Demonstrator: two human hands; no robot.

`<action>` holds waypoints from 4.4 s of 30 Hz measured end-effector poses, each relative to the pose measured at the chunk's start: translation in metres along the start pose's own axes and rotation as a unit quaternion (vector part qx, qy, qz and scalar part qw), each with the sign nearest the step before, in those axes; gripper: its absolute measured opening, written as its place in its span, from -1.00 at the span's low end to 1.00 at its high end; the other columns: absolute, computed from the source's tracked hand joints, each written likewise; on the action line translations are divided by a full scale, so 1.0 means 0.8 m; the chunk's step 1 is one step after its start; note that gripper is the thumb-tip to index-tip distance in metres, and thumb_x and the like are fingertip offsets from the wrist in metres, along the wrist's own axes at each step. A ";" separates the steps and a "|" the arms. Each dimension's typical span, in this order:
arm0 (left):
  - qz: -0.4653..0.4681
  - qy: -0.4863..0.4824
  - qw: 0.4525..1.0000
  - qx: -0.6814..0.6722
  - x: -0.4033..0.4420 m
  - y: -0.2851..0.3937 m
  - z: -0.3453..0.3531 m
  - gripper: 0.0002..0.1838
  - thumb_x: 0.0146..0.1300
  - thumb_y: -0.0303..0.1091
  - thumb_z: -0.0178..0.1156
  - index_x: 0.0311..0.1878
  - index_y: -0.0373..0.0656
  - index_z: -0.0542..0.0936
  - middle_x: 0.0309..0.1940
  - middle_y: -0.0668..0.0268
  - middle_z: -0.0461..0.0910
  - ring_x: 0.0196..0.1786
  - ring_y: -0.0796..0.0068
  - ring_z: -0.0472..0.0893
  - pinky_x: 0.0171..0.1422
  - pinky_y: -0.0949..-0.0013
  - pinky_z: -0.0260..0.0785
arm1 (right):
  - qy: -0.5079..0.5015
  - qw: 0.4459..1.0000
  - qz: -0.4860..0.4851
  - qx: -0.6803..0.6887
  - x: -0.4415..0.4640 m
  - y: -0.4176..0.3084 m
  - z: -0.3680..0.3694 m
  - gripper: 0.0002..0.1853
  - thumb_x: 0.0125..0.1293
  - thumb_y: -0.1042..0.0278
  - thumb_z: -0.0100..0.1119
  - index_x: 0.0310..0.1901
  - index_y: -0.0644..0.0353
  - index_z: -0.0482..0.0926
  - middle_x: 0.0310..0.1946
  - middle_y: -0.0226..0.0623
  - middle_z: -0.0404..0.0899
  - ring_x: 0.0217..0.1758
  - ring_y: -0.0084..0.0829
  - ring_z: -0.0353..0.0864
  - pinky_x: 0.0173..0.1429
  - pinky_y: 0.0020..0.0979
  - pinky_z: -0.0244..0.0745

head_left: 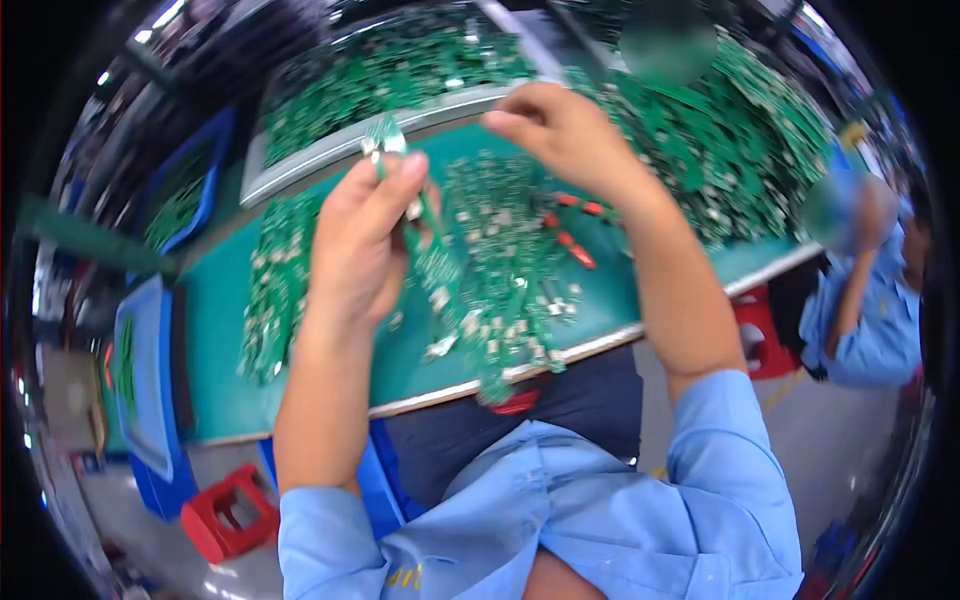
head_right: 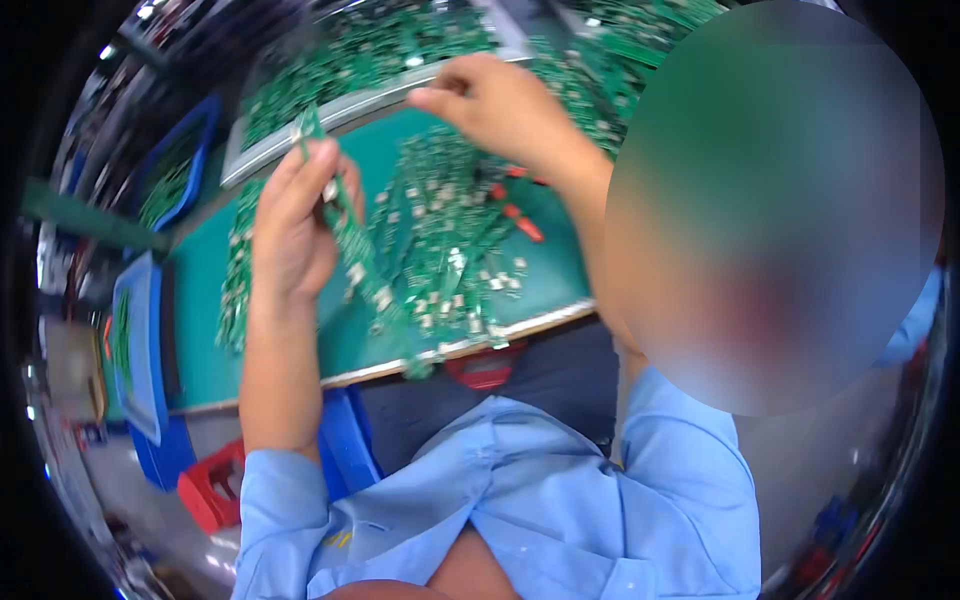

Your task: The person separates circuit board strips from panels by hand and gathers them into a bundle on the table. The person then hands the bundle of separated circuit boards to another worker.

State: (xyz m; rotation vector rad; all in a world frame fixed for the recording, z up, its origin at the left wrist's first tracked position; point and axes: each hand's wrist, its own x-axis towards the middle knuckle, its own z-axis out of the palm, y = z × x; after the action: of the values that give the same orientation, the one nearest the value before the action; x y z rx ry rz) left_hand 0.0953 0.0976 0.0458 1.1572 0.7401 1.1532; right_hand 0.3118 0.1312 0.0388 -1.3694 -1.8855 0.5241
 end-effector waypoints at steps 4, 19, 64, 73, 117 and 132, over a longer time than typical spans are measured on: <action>0.101 0.115 0.977 -0.147 0.018 0.001 -0.024 -0.84 0.29 -0.23 0.20 -0.33 -0.06 0.49 -0.46 0.41 0.53 -0.41 0.64 0.45 -0.35 0.55 0.27 | -0.332 0.887 -0.013 0.319 -0.024 -0.032 -0.010 -0.61 0.26 0.08 0.20 -0.10 0.27 0.54 -0.36 -0.45 0.54 -0.24 -0.64 0.47 -0.23 -0.53 0.41; 0.116 -0.169 0.960 -0.189 -0.016 0.073 -0.111 -0.46 0.34 -0.03 0.06 0.13 -0.33 0.37 0.13 0.01 0.44 0.09 0.21 0.48 0.14 0.20 0.33 | -0.119 0.866 0.065 0.481 -0.009 -0.006 -0.042 -0.80 0.21 0.21 0.30 -0.39 0.15 0.56 -0.60 -0.48 0.50 -0.62 -0.72 0.39 -0.57 -0.66 0.23; -0.138 -0.017 0.834 0.535 0.036 0.060 -0.097 -0.65 0.27 -0.08 0.18 -0.53 -0.08 0.44 -0.67 0.48 0.37 -0.69 0.69 0.33 -0.66 0.52 0.10 | -0.190 0.975 0.043 0.108 0.003 0.026 -0.008 -0.53 0.21 -0.17 0.19 -0.35 0.18 0.61 -0.62 -0.48 0.47 -0.57 -0.69 0.38 -0.46 -0.60 0.30; -0.079 -0.002 0.618 0.782 0.047 0.038 -0.115 -0.63 0.25 -0.14 0.13 -0.12 -0.29 0.61 -0.41 0.10 0.65 -0.37 0.25 0.63 -0.24 0.24 0.44 | -0.047 0.994 0.059 -0.075 0.019 0.057 0.006 -0.64 0.25 -0.02 0.16 -0.14 0.11 0.62 -0.43 -0.40 0.62 -0.39 -0.55 0.58 -0.27 -0.42 0.47; -0.185 -0.021 0.941 0.282 -0.043 -0.034 -0.003 -0.15 0.22 0.01 0.20 0.33 -0.47 0.14 0.17 -0.11 0.38 0.24 0.19 0.40 0.27 0.30 0.25 | 0.001 0.981 0.183 -0.060 -0.115 -0.053 0.070 -0.08 0.10 -0.12 0.26 0.30 0.43 0.13 0.07 0.20 0.45 0.12 0.02 0.50 0.13 -0.18 0.44; -0.112 0.062 0.987 0.096 -0.045 -0.056 0.008 -0.13 0.19 -0.19 0.26 0.39 -0.38 -0.01 0.21 -0.02 0.32 0.30 0.21 0.28 0.37 0.25 0.07 | 0.031 0.972 0.208 0.109 -0.090 -0.046 0.096 0.02 -0.02 0.00 0.33 0.38 0.31 0.00 0.15 0.20 0.38 0.18 -0.02 0.46 0.19 -0.26 0.39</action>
State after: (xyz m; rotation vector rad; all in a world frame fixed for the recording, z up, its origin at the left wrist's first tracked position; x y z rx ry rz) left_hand 0.1037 0.0617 0.0012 1.1350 1.0673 0.9869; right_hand 0.2419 0.0584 -0.0090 -1.6148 -1.4413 0.8566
